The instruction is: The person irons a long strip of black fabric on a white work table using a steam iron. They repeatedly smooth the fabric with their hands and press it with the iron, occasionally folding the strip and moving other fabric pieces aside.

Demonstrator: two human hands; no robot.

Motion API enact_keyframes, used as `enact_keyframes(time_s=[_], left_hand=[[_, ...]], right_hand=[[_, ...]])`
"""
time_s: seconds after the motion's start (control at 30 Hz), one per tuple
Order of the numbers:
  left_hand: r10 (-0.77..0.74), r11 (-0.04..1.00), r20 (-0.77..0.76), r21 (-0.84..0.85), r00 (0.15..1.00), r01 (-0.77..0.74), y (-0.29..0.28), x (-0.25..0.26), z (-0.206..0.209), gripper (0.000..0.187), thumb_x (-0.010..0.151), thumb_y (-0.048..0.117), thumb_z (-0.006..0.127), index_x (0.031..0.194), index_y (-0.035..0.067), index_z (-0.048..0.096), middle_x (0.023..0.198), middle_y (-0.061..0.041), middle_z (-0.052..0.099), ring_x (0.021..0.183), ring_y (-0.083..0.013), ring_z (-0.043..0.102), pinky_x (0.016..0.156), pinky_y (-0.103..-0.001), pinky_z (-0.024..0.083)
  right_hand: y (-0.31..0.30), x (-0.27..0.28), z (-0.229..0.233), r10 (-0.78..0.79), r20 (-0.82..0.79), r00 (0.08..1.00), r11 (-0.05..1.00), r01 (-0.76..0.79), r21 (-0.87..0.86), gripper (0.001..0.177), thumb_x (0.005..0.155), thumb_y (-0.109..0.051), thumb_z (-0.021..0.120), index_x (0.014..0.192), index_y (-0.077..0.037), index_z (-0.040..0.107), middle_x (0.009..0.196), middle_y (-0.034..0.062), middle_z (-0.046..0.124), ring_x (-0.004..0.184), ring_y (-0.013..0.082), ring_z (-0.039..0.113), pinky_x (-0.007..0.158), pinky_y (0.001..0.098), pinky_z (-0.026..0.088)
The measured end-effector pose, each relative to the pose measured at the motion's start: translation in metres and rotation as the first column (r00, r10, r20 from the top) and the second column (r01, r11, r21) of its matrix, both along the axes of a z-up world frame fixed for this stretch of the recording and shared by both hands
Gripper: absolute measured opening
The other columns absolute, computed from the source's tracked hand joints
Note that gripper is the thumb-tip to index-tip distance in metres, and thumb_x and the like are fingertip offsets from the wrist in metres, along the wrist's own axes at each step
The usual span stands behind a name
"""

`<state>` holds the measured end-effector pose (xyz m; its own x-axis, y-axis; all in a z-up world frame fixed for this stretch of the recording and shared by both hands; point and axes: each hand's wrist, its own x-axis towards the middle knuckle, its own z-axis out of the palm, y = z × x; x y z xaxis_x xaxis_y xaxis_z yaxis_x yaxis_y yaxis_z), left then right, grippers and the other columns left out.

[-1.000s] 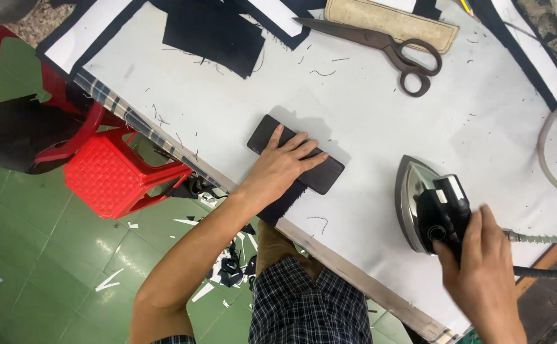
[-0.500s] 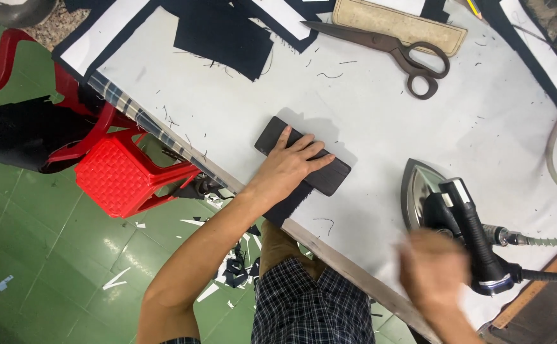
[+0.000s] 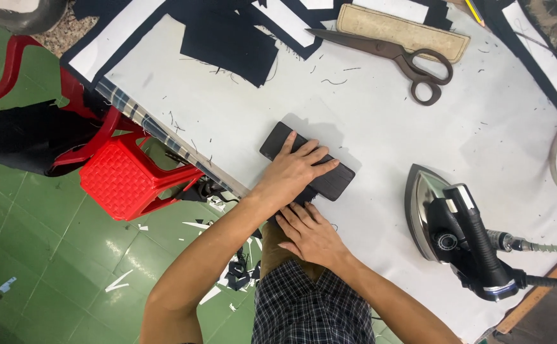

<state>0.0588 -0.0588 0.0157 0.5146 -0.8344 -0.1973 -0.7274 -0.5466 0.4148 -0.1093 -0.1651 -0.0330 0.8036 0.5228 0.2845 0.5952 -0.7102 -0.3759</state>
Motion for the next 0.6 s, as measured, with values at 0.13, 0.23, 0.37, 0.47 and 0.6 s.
enact_keyframes(time_s=[0.13,0.23,0.37,0.47,0.6], left_hand=[[0.000,1.000,0.003,0.005,1.000,0.000,-0.0002,0.0005,0.0041,0.057,0.092,0.003,0.066,0.143,0.025,0.059,0.146,-0.009,0.057,0.143,-0.0303,0.044,0.120,-0.070,0.013],[-0.014,1.000,0.011,0.016,1.000,0.014,-0.0007,0.0016,0.0062,0.056,0.091,0.002,0.066,0.143,0.025,0.060,0.145,-0.009,0.057,0.143,-0.0310,0.044,0.120,-0.071,0.014],[-0.028,0.999,0.016,0.032,0.999,0.027,-0.0010,0.0026,0.0067,0.055,0.092,0.003,0.065,0.142,0.025,0.060,0.144,-0.009,0.057,0.143,-0.0312,0.044,0.119,-0.071,0.014],[-0.035,0.998,0.014,0.046,0.999,0.034,-0.0012,0.0027,0.0088,0.055,0.092,0.003,0.064,0.143,0.024,0.059,0.145,-0.009,0.056,0.143,-0.0314,0.043,0.119,-0.071,0.014],[-0.035,0.998,-0.003,0.054,0.999,0.036,-0.0011,0.0034,0.0099,0.056,0.092,0.002,0.064,0.143,0.024,0.059,0.145,-0.010,0.055,0.143,-0.0320,0.042,0.119,-0.072,0.014]], right_hand=[[0.0016,-0.0002,-0.0007,-0.002,-0.018,1.000,1.000,0.002,0.016,0.061,0.100,-0.051,0.050,0.144,-0.010,0.050,0.145,0.0143,0.050,0.138,0.0322,0.043,0.111,0.0513,0.035],[0.0015,-0.0025,-0.0046,-0.008,-0.009,1.000,1.000,0.008,-0.011,0.061,0.102,-0.054,0.046,0.145,-0.011,0.050,0.148,0.0133,0.048,0.139,0.0314,0.043,0.112,0.0519,0.033],[0.0017,-0.0032,-0.0055,-0.013,-0.026,1.000,1.000,0.013,-0.010,0.062,0.101,-0.054,0.048,0.147,-0.013,0.049,0.150,0.0119,0.048,0.139,0.0304,0.042,0.112,0.0507,0.033],[0.0018,-0.0038,-0.0053,-0.018,-0.031,0.999,1.000,0.018,-0.017,0.062,0.101,-0.055,0.048,0.147,-0.013,0.049,0.151,0.0112,0.047,0.140,0.0296,0.042,0.113,0.0503,0.032],[0.0016,-0.0034,-0.0046,-0.011,-0.055,0.998,1.000,0.010,-0.018,0.061,0.101,-0.054,0.048,0.147,-0.014,0.050,0.150,0.0109,0.048,0.140,0.0302,0.042,0.113,0.0512,0.032]])
